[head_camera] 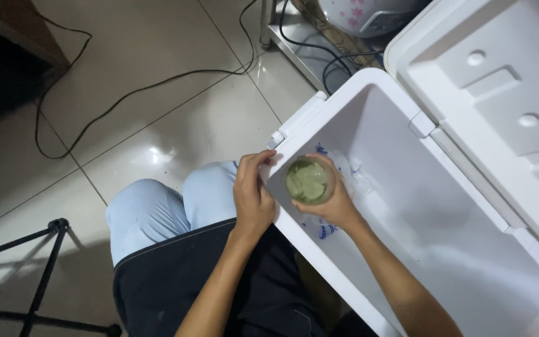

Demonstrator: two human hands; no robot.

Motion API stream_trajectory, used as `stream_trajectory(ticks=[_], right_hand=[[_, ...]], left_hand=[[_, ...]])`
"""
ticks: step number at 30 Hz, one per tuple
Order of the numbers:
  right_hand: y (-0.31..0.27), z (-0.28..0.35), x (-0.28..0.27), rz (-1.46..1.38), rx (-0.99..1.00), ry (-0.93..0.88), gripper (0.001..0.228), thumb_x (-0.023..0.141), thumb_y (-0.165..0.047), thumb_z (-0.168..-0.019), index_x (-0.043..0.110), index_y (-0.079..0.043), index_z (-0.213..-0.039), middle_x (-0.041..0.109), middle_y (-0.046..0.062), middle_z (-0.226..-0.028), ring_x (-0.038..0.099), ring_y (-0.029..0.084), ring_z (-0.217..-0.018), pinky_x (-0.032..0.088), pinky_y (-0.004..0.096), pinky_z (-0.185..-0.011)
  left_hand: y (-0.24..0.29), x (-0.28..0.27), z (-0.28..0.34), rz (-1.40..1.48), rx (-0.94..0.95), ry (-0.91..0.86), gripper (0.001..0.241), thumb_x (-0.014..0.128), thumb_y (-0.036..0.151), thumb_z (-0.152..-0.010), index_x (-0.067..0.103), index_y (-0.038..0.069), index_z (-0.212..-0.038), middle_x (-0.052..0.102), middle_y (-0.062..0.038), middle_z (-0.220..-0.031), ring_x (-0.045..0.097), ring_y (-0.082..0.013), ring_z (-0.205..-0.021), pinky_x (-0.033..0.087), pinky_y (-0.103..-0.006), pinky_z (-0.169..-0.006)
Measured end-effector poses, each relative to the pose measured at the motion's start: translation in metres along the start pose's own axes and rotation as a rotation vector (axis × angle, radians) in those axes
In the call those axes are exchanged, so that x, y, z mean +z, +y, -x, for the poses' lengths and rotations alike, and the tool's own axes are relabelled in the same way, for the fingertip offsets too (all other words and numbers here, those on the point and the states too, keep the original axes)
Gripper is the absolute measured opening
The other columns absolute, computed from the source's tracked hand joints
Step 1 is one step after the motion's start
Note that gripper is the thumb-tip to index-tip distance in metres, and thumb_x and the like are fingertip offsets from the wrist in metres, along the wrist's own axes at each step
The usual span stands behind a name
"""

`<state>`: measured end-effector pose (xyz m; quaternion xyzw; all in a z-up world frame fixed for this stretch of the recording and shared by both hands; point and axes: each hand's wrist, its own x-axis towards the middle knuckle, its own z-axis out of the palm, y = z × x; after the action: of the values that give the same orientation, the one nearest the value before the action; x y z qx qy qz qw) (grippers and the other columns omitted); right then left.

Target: Mix ingredients, add ice from a cooler, and shake a beverage in a shaker before pouring into a serving cup.

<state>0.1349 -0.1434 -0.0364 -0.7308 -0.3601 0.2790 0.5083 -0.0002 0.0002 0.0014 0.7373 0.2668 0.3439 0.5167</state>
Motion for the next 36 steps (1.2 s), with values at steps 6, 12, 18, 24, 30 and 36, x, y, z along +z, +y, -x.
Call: stream_trajectory(ticks=[6, 12, 18, 24, 30, 36], right_hand=[[0.002, -0.004, -0.001, 0.070, 0.004, -0.006, 0.099, 0.096, -0.016, -0.057, 0.047, -0.004, -0.142, 0.057, 0.012, -0.137, 0.057, 0.024, -0.130, 0.048, 0.037, -0.111], [0.002, -0.005, -0.002, 0.032, -0.051, 0.013, 0.096, 0.096, -0.015, -0.060, 0.047, -0.003, -0.142, 0.058, 0.011, -0.136, 0.058, 0.023, -0.129, 0.047, 0.036, -0.111], [0.004, -0.001, -0.004, 0.013, -0.022, -0.005, 0.097, 0.096, -0.015, -0.060, 0.046, -0.004, -0.143, 0.059, 0.011, -0.135, 0.058, 0.022, -0.127, 0.048, 0.036, -0.109], [-0.005, -0.004, -0.004, 0.032, -0.048, -0.016, 0.098, 0.096, -0.015, -0.061, 0.045, -0.005, -0.144, 0.058, 0.010, -0.136, 0.057, 0.022, -0.131, 0.046, 0.038, -0.113], [-0.005, -0.001, -0.004, 0.030, 0.000, -0.017, 0.097, 0.096, -0.015, -0.060, 0.047, -0.008, -0.144, 0.056, 0.009, -0.138, 0.056, 0.023, -0.133, 0.049, 0.037, -0.112], [-0.007, -0.002, -0.006, -0.019, 0.039, -0.073, 0.100, 0.096, -0.015, -0.057, 0.046, -0.009, -0.143, 0.055, 0.008, -0.137, 0.056, 0.023, -0.133, 0.050, 0.038, -0.112]], left_hand=[[-0.001, 0.001, -0.002, 0.023, -0.014, -0.001, 0.054, 0.041, -0.020, -0.079, 0.064, 0.001, -0.123, 0.063, -0.017, -0.113, 0.067, -0.0291, -0.106, 0.053, -0.0363, -0.096], [-0.003, 0.002, -0.003, 0.027, 0.067, 0.032, 0.058, 0.038, -0.018, -0.073, 0.063, -0.001, -0.122, 0.063, -0.019, -0.110, 0.066, -0.0324, -0.105, 0.052, -0.0384, -0.100], [-0.004, 0.004, -0.003, 0.012, 0.034, 0.026, 0.055, 0.039, -0.018, -0.074, 0.064, 0.000, -0.120, 0.063, -0.018, -0.109, 0.066, -0.0320, -0.102, 0.053, -0.0372, -0.094], [0.000, 0.001, -0.004, 0.055, -0.019, 0.006, 0.053, 0.040, -0.018, -0.077, 0.065, 0.000, -0.120, 0.063, -0.017, -0.110, 0.066, -0.0292, -0.101, 0.052, -0.0354, -0.086], [-0.002, 0.004, -0.001, 0.031, 0.008, 0.022, 0.054, 0.040, -0.020, -0.076, 0.065, 0.000, -0.120, 0.063, -0.017, -0.111, 0.066, -0.0289, -0.102, 0.053, -0.0364, -0.093], [-0.003, 0.003, 0.002, 0.048, 0.008, 0.027, 0.051, 0.041, -0.020, -0.079, 0.064, -0.001, -0.121, 0.063, -0.017, -0.112, 0.066, -0.0278, -0.103, 0.052, -0.0353, -0.093]])
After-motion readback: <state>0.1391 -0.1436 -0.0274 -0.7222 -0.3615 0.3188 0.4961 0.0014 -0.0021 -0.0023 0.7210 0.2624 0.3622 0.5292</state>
